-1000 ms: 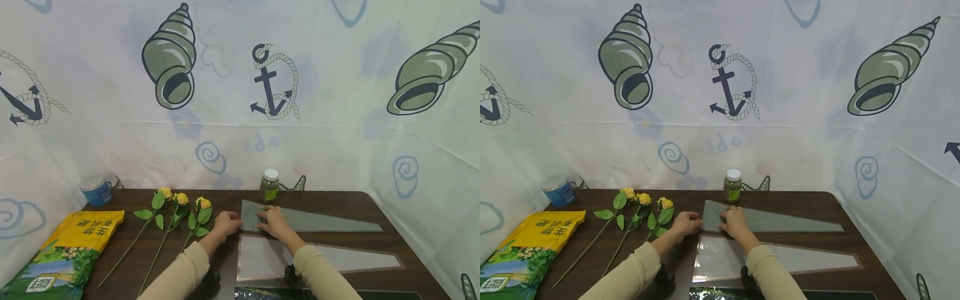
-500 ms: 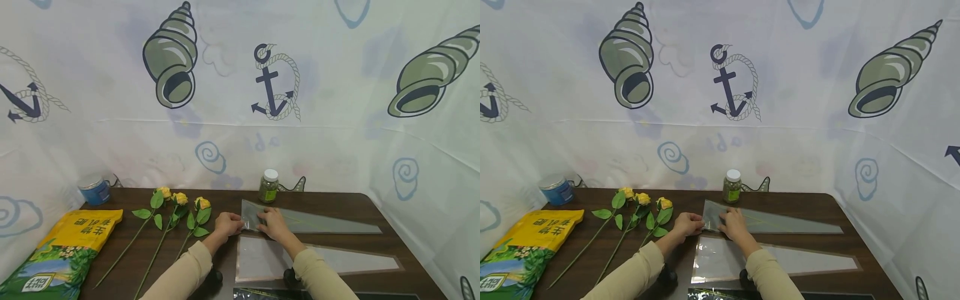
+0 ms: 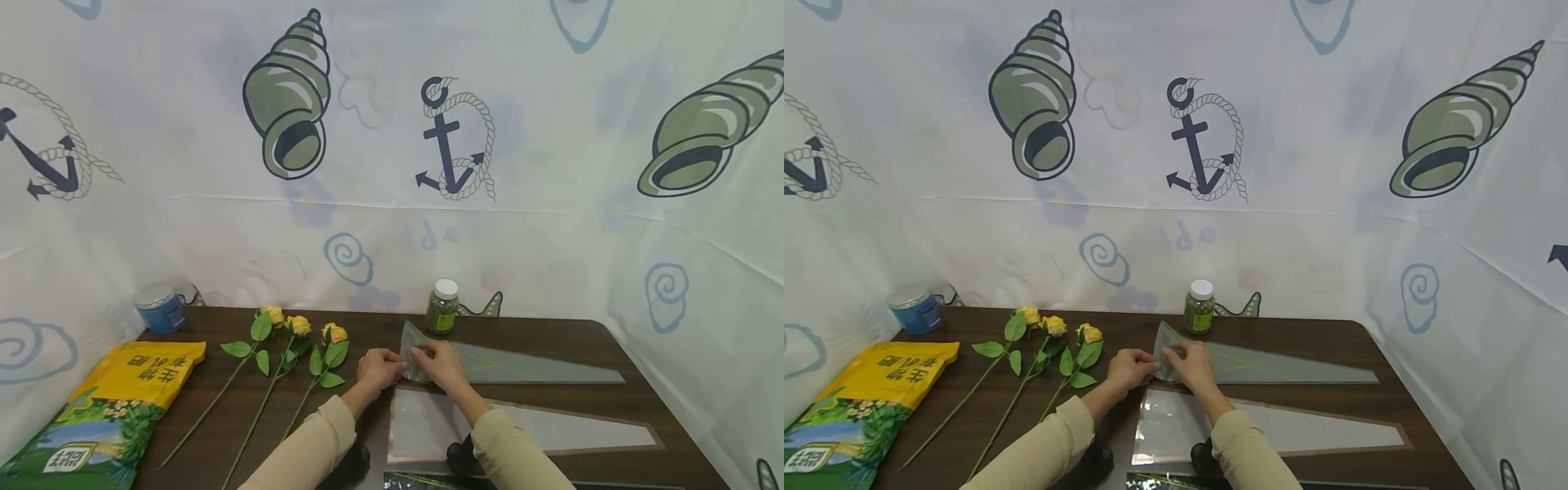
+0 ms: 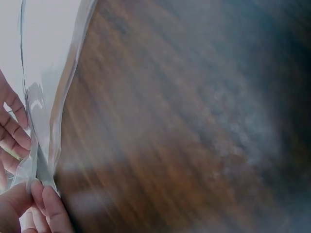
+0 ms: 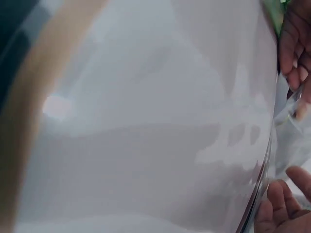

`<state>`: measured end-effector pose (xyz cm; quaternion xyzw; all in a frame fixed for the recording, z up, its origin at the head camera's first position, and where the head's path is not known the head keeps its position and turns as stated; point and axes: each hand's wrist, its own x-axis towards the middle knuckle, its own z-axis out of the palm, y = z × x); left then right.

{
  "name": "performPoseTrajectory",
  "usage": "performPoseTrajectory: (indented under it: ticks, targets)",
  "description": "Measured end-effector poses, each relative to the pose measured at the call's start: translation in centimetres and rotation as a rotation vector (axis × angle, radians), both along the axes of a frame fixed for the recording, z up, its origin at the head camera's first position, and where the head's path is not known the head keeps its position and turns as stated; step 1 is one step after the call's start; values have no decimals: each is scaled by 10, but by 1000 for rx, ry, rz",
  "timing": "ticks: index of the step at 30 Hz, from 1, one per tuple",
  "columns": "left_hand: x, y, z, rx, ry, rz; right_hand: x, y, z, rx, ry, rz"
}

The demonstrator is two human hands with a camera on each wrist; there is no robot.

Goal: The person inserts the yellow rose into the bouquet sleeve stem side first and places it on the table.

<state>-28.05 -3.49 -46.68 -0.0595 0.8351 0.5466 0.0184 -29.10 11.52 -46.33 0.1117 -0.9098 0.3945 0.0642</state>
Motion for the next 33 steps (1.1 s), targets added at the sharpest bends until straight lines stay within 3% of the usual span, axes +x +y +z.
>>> performPoseTrajectory:
  ticks: [6, 13, 26, 33]
  targets:
    - [0, 1, 1, -58, 16, 6, 0, -14, 3, -84, -73, -153]
    - [0, 0, 0, -51, 12, 4, -2, -24, 3, -23, -71, -235]
    - [2, 0, -1, 73, 47, 29, -1, -19, -3, -94, 63, -184]
    - [-1, 1, -5, 90, 40, 77, 2, -14, -6, -183, 69, -186]
